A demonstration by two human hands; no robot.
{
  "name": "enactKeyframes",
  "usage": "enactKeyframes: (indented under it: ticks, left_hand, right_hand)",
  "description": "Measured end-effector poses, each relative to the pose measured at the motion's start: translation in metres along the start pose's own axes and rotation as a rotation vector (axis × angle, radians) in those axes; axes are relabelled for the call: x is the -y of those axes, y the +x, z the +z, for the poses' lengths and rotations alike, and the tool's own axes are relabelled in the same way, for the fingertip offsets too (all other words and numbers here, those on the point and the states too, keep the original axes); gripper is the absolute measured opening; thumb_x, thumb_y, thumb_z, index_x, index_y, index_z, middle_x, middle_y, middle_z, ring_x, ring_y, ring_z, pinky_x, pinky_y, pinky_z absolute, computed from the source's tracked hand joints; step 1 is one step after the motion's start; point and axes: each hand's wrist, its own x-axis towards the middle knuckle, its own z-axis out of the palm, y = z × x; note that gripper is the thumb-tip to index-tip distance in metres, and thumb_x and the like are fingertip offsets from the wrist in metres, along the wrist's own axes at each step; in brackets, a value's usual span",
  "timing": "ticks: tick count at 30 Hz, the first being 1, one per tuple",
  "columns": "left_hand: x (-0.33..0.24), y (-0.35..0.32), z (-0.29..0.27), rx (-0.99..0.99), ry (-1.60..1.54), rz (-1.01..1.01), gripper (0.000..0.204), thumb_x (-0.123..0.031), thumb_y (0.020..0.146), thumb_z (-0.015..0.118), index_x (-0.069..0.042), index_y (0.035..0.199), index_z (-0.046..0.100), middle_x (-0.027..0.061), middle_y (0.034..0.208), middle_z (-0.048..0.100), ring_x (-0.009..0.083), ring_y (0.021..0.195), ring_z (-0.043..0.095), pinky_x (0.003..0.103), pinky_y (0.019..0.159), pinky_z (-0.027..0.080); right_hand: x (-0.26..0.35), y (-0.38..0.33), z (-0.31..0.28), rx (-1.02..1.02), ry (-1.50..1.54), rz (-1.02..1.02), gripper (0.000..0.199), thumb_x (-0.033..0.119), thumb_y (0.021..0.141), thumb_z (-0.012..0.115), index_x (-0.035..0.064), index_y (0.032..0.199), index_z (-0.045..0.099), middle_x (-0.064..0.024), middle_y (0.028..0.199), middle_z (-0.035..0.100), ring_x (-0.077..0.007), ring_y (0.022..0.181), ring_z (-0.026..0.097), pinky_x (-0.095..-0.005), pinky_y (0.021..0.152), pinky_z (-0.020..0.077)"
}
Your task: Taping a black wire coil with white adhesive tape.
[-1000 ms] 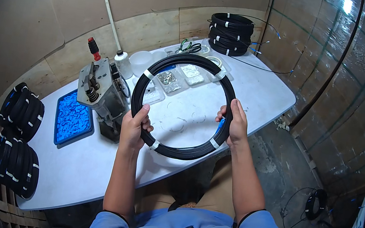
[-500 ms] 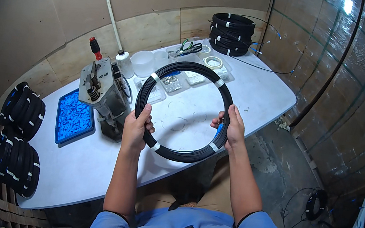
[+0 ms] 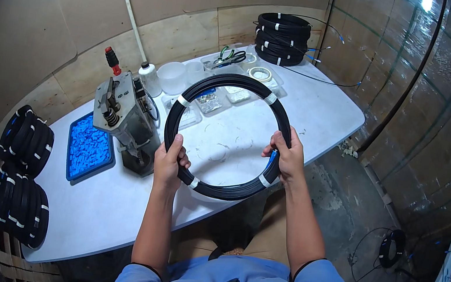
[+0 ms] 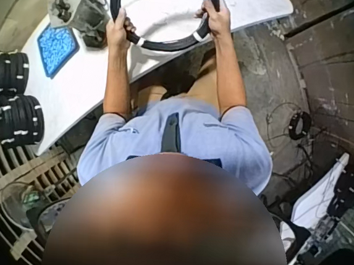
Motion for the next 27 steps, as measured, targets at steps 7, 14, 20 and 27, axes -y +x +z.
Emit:
enactKeyframes:
  ticks: [7, 14, 20, 27]
  left_hand:
    - [-0.01, -0.004, -0.005, 0.144, 0.1, 0.218, 0.029, -0.029, 0.094, 0.069, -0.002, 0.097, 0.059, 0.009, 0.084, 0.064, 0.0171, 0.071, 0.063, 0.031, 0.066, 0.052]
    - [-0.063, -0.006, 0.011, 0.306, 0.424, 0.449, 0.036, -0.019, 0.085, 0.079, 0.002, 0.109, 0.062, 0.0079, 0.096, 0.068, 0.0115, 0.083, 0.063, 0.025, 0.08, 0.05]
    - [-0.059, -0.006, 0.029, 0.277, 0.485, 0.392, 0.019, -0.011, 0.084, 0.075, -0.001, 0.093, 0.062, -0.0018, 0.066, 0.057, 0.005, 0.051, 0.051, 0.023, 0.047, 0.038]
    - [-0.038, 0.003, 0.007, 0.243, 0.084, 0.364, 0.018, -0.015, 0.09, 0.069, -0.001, 0.091, 0.057, 0.0028, 0.066, 0.052, 0.0096, 0.047, 0.047, 0.024, 0.045, 0.038]
  right_hand:
    - [0.004, 0.006, -0.012, 0.143, 0.136, -0.163, 0.039, 0.024, 0.098, 0.062, 0.0011, 0.127, 0.048, -0.0049, 0.083, 0.055, -0.0151, 0.065, 0.062, -0.0317, 0.061, 0.0564]
    - [0.078, 0.031, -0.016, 0.521, -0.098, -0.288, 0.05, 0.02, 0.089, 0.074, -0.0034, 0.128, 0.054, -0.0061, 0.087, 0.059, -0.018, 0.07, 0.066, -0.0305, 0.063, 0.0559]
    - [0.137, 0.047, 0.02, 0.699, -0.444, -0.141, 0.057, 0.023, 0.084, 0.078, -0.0028, 0.129, 0.056, -0.0037, 0.082, 0.06, -0.0144, 0.071, 0.066, -0.0289, 0.066, 0.0554]
    - [0.125, 0.056, 0.012, 0.576, -0.454, -0.295, 0.06, 0.038, 0.088, 0.075, 0.0042, 0.133, 0.056, -0.0082, 0.1, 0.068, -0.0136, 0.094, 0.062, -0.0285, 0.085, 0.0499]
